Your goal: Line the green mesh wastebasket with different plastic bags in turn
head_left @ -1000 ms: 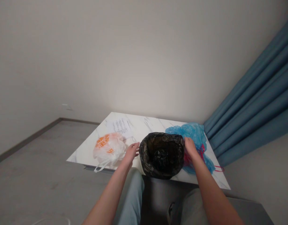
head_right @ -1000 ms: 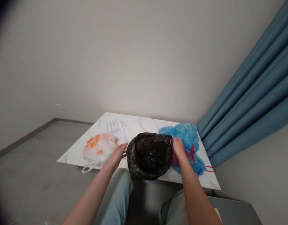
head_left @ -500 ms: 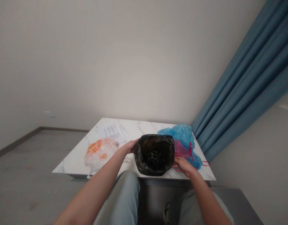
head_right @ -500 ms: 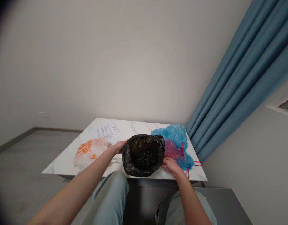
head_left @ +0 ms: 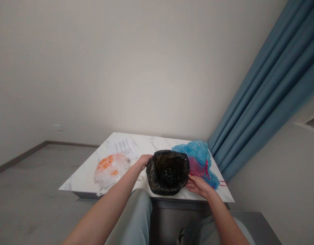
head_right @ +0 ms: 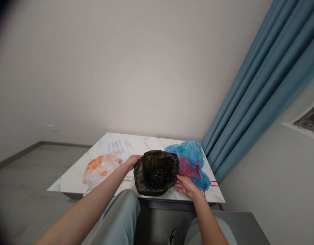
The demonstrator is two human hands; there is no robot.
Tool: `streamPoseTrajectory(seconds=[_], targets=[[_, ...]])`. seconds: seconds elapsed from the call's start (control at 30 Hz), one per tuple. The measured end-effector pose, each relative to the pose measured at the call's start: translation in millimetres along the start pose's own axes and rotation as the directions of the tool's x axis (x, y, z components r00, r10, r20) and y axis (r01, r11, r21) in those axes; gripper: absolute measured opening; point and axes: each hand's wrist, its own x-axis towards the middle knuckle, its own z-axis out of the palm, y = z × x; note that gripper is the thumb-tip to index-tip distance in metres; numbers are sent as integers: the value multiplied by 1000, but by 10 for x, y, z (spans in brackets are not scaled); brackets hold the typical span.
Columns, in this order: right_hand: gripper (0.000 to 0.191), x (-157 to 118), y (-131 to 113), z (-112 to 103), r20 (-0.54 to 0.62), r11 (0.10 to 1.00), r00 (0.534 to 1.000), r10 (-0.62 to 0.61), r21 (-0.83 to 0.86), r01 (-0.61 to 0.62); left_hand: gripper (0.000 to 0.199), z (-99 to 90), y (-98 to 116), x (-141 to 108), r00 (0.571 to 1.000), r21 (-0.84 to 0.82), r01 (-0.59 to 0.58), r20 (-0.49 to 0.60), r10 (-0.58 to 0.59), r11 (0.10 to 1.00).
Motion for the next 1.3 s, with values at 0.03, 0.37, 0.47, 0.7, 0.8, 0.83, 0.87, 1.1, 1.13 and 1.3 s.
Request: streamPoseTrajectory(seconds=[0.03,0.37,0.47,0.7,0.8,0.83,0.87,1.1,1.13,1.3], targets=[[23,14,-8,15,27,999,1000,7,34,-8,21,10,-3,19,999,-3,-17,-28,17,1000],[23,193,-48,278,-216,972,949,-228,-100,211,10,110,-156,150,904,20,-272,-336,262,962],[26,211,-108,285,-300,842,831,-469,-437,317,10,135,-196,121,886,5,-332,-342,314,943],[23,153,-250,376,-228,517,607,-761,-778,356,6,233,-187,34,867,-24,-458,-233,441,889],[31,192,-260,465,-283,704,709,-646,-579,410,4,276,-167,31,869,1,-455,-216,445,890],[34,215,-259,491,-296,774,751,-590,-471,423,5,286,-164,32,873,8,-446,-216,437,895],[36,240,-260,513,-302,830,786,-539,-351,434,5,293,-165,34,877,14,-433,-224,425,901],[29,381,-317,554,-306,824,852,-424,260,504,3,180,-184,-7,853,51,-247,-462,242,968],[26,387,-331,554,-314,817,854,-416,284,502,2,152,-177,-26,855,47,-218,-473,214,975],[23,354,-387,590,-307,823,854,-420,269,501,4,65,-126,-157,905,31,-99,-413,104,995]])
